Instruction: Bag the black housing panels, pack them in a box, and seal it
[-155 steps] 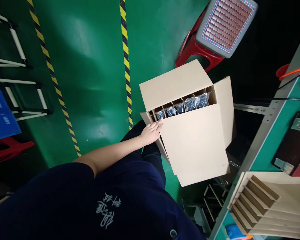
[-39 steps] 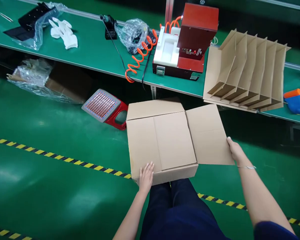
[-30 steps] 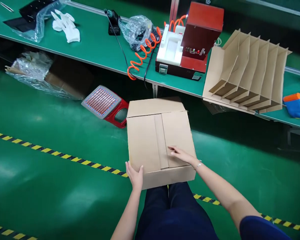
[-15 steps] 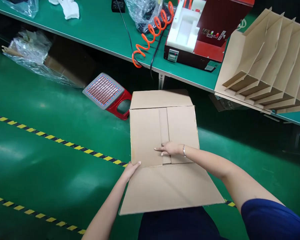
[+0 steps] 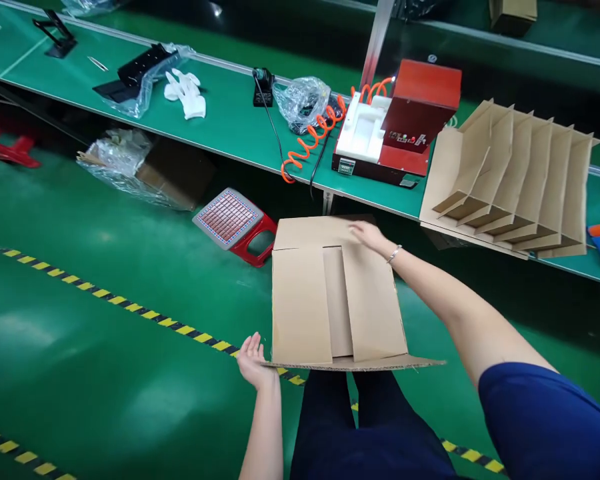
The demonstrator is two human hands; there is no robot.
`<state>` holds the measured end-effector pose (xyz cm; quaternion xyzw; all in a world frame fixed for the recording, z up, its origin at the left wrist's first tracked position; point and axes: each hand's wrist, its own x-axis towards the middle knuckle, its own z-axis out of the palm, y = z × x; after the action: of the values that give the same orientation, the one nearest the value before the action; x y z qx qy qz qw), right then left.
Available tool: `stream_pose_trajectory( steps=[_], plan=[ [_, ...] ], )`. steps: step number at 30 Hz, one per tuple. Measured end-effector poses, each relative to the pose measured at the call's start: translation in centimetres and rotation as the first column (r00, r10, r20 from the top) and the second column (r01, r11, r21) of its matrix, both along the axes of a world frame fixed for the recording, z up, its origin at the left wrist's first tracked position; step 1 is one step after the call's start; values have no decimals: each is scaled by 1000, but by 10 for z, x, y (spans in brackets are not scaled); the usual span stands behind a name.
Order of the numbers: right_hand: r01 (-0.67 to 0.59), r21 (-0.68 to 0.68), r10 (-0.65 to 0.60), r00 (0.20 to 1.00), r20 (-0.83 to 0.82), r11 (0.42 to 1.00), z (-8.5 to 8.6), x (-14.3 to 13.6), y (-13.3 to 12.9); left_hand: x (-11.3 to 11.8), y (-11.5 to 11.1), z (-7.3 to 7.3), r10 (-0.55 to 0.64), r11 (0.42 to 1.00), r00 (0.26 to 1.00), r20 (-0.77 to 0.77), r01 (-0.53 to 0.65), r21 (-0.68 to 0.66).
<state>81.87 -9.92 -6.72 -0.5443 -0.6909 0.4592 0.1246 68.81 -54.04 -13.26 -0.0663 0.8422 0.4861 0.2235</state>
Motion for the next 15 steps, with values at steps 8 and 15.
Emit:
stream_pose_trajectory(
  steps=[8, 15],
  plan=[
    [312, -119, -317, 948, -28, 943, -58, 46, 61, -6, 70, -27, -226, 934, 969, -97, 187, -306],
    [171, -346, -270, 926, -263, 923, -86, 77, 58, -2, 75, -32, -304, 778, 949, 86, 299, -553]
  ],
)
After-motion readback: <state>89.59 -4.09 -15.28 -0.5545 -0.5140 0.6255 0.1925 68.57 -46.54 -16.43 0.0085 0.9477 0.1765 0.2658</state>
